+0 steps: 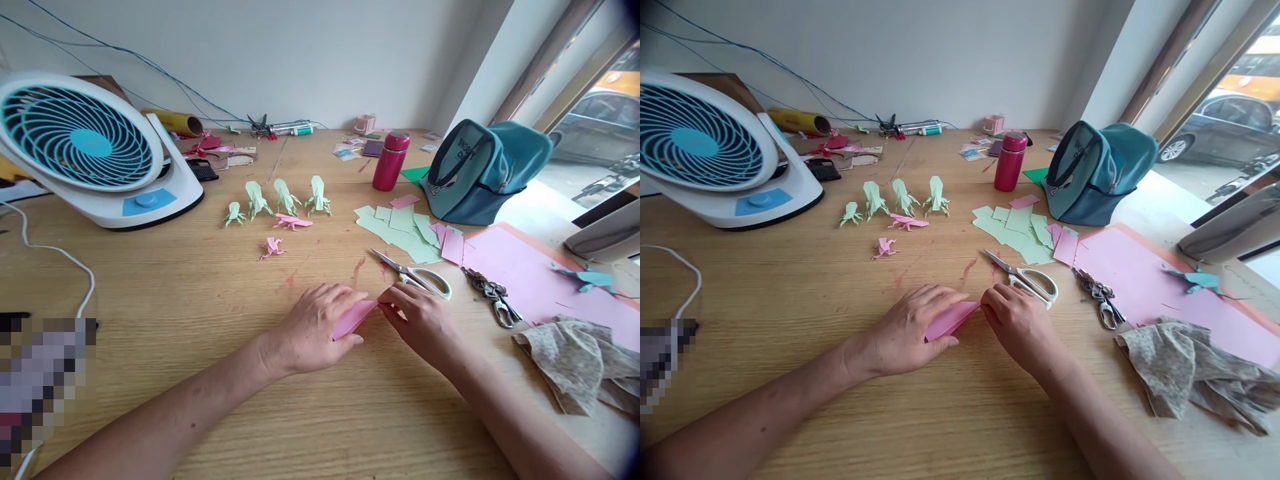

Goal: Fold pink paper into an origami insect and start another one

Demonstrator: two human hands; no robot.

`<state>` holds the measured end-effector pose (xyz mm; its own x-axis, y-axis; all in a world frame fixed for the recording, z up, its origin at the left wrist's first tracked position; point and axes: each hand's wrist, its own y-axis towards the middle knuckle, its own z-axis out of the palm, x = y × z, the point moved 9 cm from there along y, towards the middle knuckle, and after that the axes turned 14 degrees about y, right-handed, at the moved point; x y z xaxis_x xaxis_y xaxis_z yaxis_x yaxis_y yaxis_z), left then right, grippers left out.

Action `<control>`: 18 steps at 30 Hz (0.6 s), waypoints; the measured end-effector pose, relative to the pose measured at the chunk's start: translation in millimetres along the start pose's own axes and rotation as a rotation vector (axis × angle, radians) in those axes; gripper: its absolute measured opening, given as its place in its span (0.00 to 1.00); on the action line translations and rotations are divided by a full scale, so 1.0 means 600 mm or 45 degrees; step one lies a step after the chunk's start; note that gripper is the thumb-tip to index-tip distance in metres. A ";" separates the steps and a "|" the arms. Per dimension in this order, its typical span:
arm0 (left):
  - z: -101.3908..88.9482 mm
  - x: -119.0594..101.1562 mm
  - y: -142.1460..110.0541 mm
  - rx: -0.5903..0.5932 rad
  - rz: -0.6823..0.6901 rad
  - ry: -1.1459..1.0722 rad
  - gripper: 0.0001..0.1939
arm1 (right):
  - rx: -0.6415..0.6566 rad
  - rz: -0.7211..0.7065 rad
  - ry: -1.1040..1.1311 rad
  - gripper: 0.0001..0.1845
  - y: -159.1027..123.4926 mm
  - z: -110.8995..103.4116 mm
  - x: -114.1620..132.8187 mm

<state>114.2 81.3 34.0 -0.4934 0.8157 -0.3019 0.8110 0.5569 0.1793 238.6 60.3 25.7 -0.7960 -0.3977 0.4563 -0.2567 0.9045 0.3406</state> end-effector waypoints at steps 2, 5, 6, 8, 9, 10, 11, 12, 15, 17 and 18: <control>0.001 -0.001 0.001 0.022 0.016 -0.006 0.27 | 0.005 0.003 -0.012 0.09 0.000 -0.001 0.000; 0.003 -0.002 0.000 0.012 0.046 -0.002 0.18 | 0.073 0.025 0.009 0.07 -0.001 0.002 -0.001; 0.003 -0.003 -0.001 0.001 0.052 0.006 0.17 | 0.110 0.032 0.034 0.07 -0.002 0.004 -0.001; 0.005 -0.003 -0.002 -0.010 0.056 0.036 0.17 | 0.170 0.050 0.086 0.07 -0.003 0.005 -0.002; 0.006 -0.003 -0.003 -0.008 0.058 0.058 0.16 | 0.183 0.064 0.104 0.07 -0.003 0.003 -0.002; 0.007 -0.004 -0.003 -0.008 0.060 0.087 0.15 | 0.186 0.080 0.115 0.08 -0.003 0.001 -0.003; 0.007 -0.005 -0.003 -0.014 0.066 0.126 0.14 | 0.184 0.097 0.120 0.09 -0.003 -0.002 -0.004; 0.007 -0.007 -0.003 -0.022 0.074 0.174 0.12 | 0.181 0.107 0.123 0.09 -0.003 -0.004 -0.004; 0.004 -0.013 -0.002 -0.095 0.109 0.334 0.12 | 0.161 0.089 0.141 0.08 -0.002 -0.008 0.003; 0.001 -0.016 -0.002 -0.153 0.128 0.380 0.13 | 0.145 0.062 0.161 0.08 -0.001 -0.007 0.010; 0.001 -0.016 -0.003 -0.174 0.133 0.373 0.13 | 0.138 0.051 0.171 0.09 0.000 -0.006 0.013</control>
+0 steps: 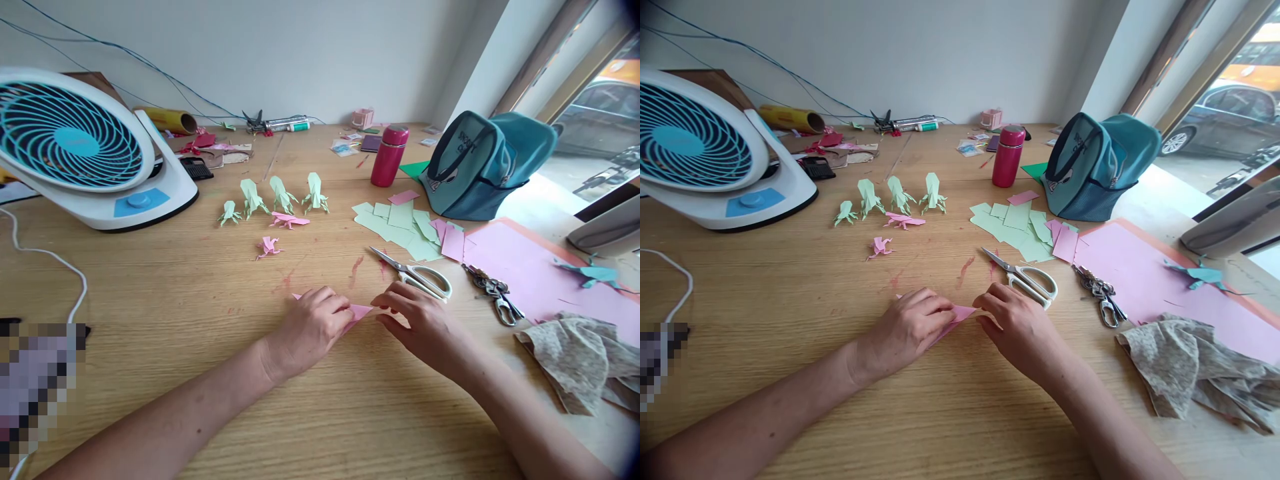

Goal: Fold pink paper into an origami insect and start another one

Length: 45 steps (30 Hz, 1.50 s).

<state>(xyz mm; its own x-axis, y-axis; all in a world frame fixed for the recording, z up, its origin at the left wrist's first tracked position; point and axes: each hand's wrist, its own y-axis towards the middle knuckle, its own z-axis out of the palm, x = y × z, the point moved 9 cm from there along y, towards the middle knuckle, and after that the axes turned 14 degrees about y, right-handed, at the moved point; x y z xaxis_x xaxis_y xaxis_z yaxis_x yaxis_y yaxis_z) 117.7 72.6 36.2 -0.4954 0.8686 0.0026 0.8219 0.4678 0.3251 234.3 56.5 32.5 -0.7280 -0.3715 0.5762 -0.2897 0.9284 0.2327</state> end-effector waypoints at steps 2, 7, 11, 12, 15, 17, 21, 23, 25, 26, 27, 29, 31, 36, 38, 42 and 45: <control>0.000 0.001 -0.001 -0.025 -0.007 -0.057 0.12 | 0.009 -0.014 0.019 0.09 0.001 0.006 0.004; -0.002 0.006 -0.009 -0.042 -0.038 -0.149 0.11 | 0.052 -0.020 0.058 0.07 0.003 0.027 0.010; -0.004 0.008 -0.019 -0.042 -0.073 -0.177 0.11 | 0.061 -0.030 0.059 0.10 0.004 0.037 0.016; -0.003 0.009 -0.020 -0.041 -0.085 -0.181 0.11 | 0.060 -0.030 0.055 0.10 0.005 0.038 0.017; 0.000 0.012 -0.024 -0.029 -0.123 -0.188 0.11 | 0.058 -0.010 0.055 0.11 0.005 0.040 0.015; 0.003 0.014 -0.025 -0.011 -0.146 -0.210 0.10 | 0.062 0.006 0.071 0.10 0.006 0.040 0.013; 0.007 0.021 -0.027 0.025 -0.193 -0.267 0.10 | 0.081 0.020 0.095 0.10 0.006 0.043 0.011; 0.006 0.023 -0.028 0.029 -0.206 -0.267 0.10 | 0.079 0.026 0.105 0.10 0.005 0.044 0.009; 0.007 0.024 -0.028 0.041 -0.209 -0.253 0.11 | 0.073 0.038 0.115 0.10 0.004 0.045 0.005; 0.008 0.025 -0.027 0.047 -0.213 -0.246 0.11 | 0.070 0.044 0.119 0.10 0.003 0.045 0.004; 0.010 0.027 -0.026 0.053 -0.224 -0.243 0.11 | 0.068 0.052 0.122 0.10 0.002 0.046 0.002; 0.013 0.033 -0.024 0.067 -0.256 -0.256 0.10 | 0.062 0.072 0.123 0.10 0.001 0.047 -0.003; 0.016 0.039 -0.022 0.082 -0.295 -0.291 0.10 | 0.052 0.090 0.120 0.10 0.001 0.048 -0.007; 0.017 0.052 -0.017 0.101 -0.362 -0.364 0.09 | 0.015 0.111 0.123 0.11 0.002 0.046 -0.008; 0.017 0.056 -0.016 0.119 -0.390 -0.382 0.09 | 0.011 0.125 0.126 0.10 0.003 0.046 -0.009; 0.018 0.063 -0.014 0.149 -0.442 -0.383 0.08 | 0.024 0.173 0.144 0.09 0.004 0.050 -0.012; 0.019 0.064 -0.014 0.172 -0.445 -0.351 0.08 | 0.006 0.195 0.155 0.09 0.003 0.052 -0.013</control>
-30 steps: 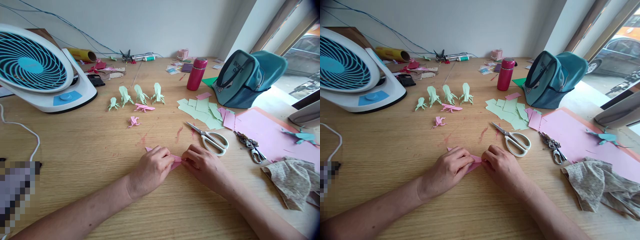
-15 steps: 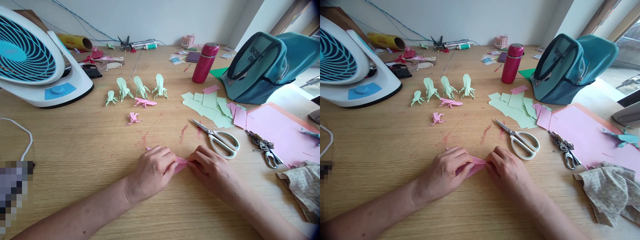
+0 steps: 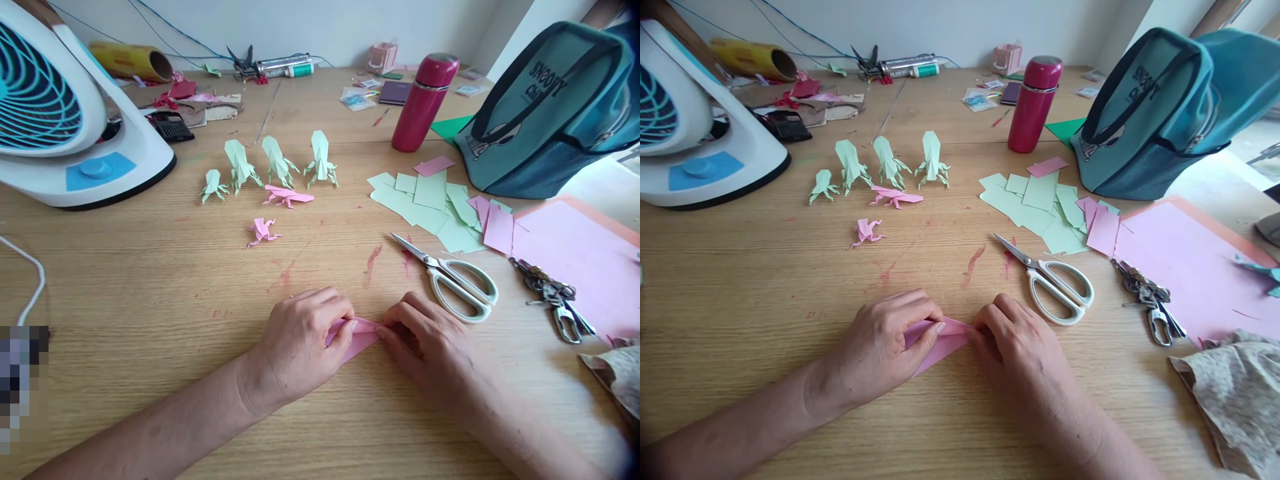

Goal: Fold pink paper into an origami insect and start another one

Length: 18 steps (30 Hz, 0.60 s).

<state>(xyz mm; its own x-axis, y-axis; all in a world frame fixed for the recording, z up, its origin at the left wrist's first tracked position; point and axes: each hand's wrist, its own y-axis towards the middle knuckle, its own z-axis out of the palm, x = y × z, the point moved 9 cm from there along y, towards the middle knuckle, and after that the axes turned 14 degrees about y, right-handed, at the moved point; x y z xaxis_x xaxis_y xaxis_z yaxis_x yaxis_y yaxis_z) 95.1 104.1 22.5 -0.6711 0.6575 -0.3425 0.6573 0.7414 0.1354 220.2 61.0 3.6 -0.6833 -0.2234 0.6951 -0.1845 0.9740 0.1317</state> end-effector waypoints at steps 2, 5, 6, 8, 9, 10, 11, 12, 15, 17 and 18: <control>0.002 0.001 0.000 0.015 0.002 0.023 0.07 | -0.018 0.008 -0.001 0.08 -0.001 0.000 0.000; 0.003 0.004 0.001 0.045 0.000 0.039 0.06 | -0.023 0.020 0.009 0.08 -0.002 0.001 0.001; 0.004 0.005 0.002 0.058 -0.003 0.041 0.05 | -0.022 0.026 0.015 0.07 -0.002 0.001 0.001; 0.005 0.005 0.004 0.091 -0.002 0.036 0.04 | -0.020 0.040 0.023 0.06 -0.003 0.002 0.000; 0.006 0.004 0.004 0.104 0.003 0.035 0.04 | -0.020 0.044 0.021 0.05 -0.003 0.002 0.000; 0.007 0.002 0.004 0.114 0.011 0.037 0.05 | -0.020 0.045 0.017 0.04 -0.003 0.002 0.000; 0.007 -0.001 0.004 0.123 0.023 0.044 0.06 | -0.018 0.048 0.013 0.03 -0.003 0.003 -0.001; 0.008 -0.003 0.003 0.132 0.034 0.054 0.07 | -0.013 0.053 0.010 0.02 -0.003 0.004 -0.001; 0.010 -0.009 0.000 0.150 0.066 0.058 0.08 | -0.007 0.076 0.013 0.01 -0.004 0.006 -0.002; 0.009 -0.012 0.000 0.142 0.087 0.022 0.07 | -0.007 0.081 0.039 0.02 -0.004 0.006 -0.001; 0.007 -0.014 0.000 0.127 0.102 -0.002 0.07 | -0.009 0.079 0.061 0.03 -0.004 0.005 0.000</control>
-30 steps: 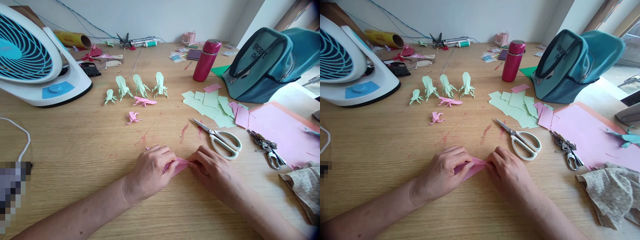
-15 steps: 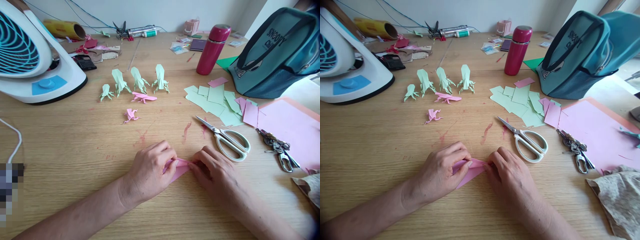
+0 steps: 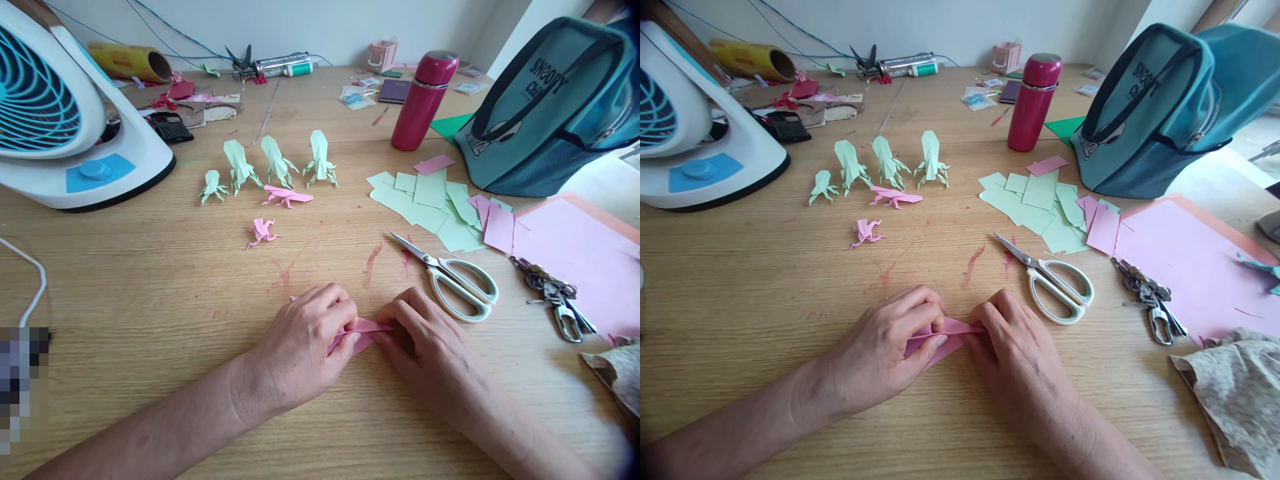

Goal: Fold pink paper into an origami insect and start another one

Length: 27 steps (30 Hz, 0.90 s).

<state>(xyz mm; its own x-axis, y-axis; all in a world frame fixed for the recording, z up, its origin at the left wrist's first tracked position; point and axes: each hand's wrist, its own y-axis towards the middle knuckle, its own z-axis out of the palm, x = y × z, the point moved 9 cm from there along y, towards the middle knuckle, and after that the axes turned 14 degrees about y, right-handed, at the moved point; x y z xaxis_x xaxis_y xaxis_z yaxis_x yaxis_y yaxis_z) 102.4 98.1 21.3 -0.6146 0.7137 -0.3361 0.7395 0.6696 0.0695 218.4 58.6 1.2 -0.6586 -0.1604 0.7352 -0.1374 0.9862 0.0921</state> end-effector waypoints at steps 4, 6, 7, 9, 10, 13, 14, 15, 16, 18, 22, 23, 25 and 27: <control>-0.014 -0.008 0.001 -0.121 0.090 -0.068 0.08 | -0.008 -0.011 0.103 0.06 -0.001 -0.007 0.003; -0.021 -0.011 -0.001 -0.187 0.121 -0.103 0.08 | -0.002 0.013 0.197 0.05 -0.002 -0.009 0.000; -0.023 -0.012 -0.001 -0.204 0.131 -0.122 0.08 | 0.001 0.035 0.264 0.04 -0.003 -0.010 -0.003; -0.024 -0.013 -0.002 -0.193 0.142 -0.145 0.08 | 0.000 0.071 0.412 0.04 -0.003 -0.012 -0.007; -0.023 -0.014 -0.002 -0.170 0.143 -0.144 0.08 | -0.004 0.077 0.471 0.04 -0.002 -0.013 -0.007; -0.019 -0.014 -0.001 -0.073 0.125 -0.108 0.06 | -0.024 0.039 0.533 0.06 -0.001 -0.018 0.001; -0.019 -0.014 -0.001 -0.044 0.115 -0.093 0.06 | -0.028 0.008 0.534 0.06 0.000 -0.019 0.006; -0.019 -0.014 -0.001 -0.019 0.105 -0.081 0.05 | -0.027 -0.028 0.536 0.06 -0.001 -0.019 0.012; -0.019 -0.014 -0.001 0.000 0.095 -0.074 0.04 | -0.021 -0.067 0.540 0.06 -0.001 -0.018 0.018; -0.021 -0.017 -0.002 0.018 0.085 -0.076 0.03 | -0.001 -0.123 0.556 0.06 -0.003 -0.014 0.027; -0.029 -0.026 -0.006 0.001 0.086 -0.109 0.05 | -0.020 -0.141 0.583 0.04 -0.007 -0.013 0.032; -0.032 -0.028 -0.007 -0.011 0.093 -0.117 0.05 | -0.041 -0.137 0.593 0.04 -0.007 -0.015 0.032; -0.038 -0.033 -0.008 -0.040 0.106 -0.133 0.05 | -0.081 -0.127 0.613 0.03 -0.006 -0.019 0.030; -0.043 -0.036 -0.009 -0.065 0.107 -0.151 0.05 | -0.128 -0.119 0.646 0.03 -0.006 -0.024 0.027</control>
<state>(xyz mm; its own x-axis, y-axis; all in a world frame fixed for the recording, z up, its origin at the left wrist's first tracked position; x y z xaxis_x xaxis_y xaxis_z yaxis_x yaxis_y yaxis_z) 104.8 84.5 52.3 -0.5119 0.7406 -0.4353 0.7704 0.6200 0.1488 219.0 53.1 22.2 -0.2023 -0.2328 0.9513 -0.0903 0.9716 0.2186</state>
